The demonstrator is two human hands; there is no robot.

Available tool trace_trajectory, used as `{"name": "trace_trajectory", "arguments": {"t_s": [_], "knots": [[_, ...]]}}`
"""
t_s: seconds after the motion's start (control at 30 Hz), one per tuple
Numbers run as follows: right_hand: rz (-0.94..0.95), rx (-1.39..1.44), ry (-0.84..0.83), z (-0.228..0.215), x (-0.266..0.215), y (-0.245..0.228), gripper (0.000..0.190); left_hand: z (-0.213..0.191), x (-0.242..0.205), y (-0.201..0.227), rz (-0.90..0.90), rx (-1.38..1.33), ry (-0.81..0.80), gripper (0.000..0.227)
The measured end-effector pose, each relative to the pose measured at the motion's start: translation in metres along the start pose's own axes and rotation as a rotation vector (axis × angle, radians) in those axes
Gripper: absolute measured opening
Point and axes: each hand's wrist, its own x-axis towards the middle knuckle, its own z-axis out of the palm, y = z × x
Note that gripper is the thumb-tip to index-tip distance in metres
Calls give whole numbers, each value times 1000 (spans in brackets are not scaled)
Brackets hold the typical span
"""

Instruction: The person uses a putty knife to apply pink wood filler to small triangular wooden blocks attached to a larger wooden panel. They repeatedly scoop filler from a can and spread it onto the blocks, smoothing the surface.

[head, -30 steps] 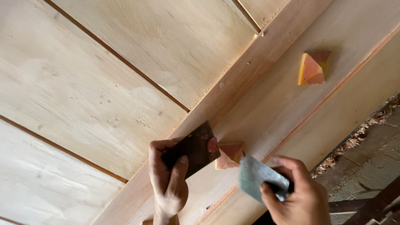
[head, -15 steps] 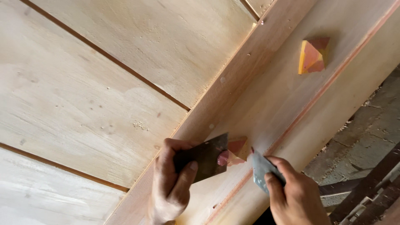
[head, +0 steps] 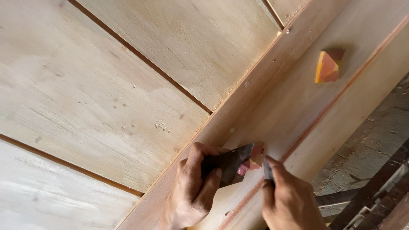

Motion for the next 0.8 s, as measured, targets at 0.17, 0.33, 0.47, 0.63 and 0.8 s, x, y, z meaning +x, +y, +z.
{"name": "trace_trajectory", "arguments": {"t_s": [0.17,0.33,0.47,0.63,0.8], "knots": [[-37,-165,-90,13,-7,8,66,0,1,1,36,-21,-14,29],[-421,-79,123,30,-16,39,64,-1,4,-1,112,104,3,34],[-131,259,-221,20,-22,87,48,0,3,-4,130,67,18,33],[66,1200,-447,-12,-15,143,49,5,-9,-10,25,132,161,31],[-28,1730,-751,-29,-9,155,50,21,-28,-21,23,-179,353,28]]}}
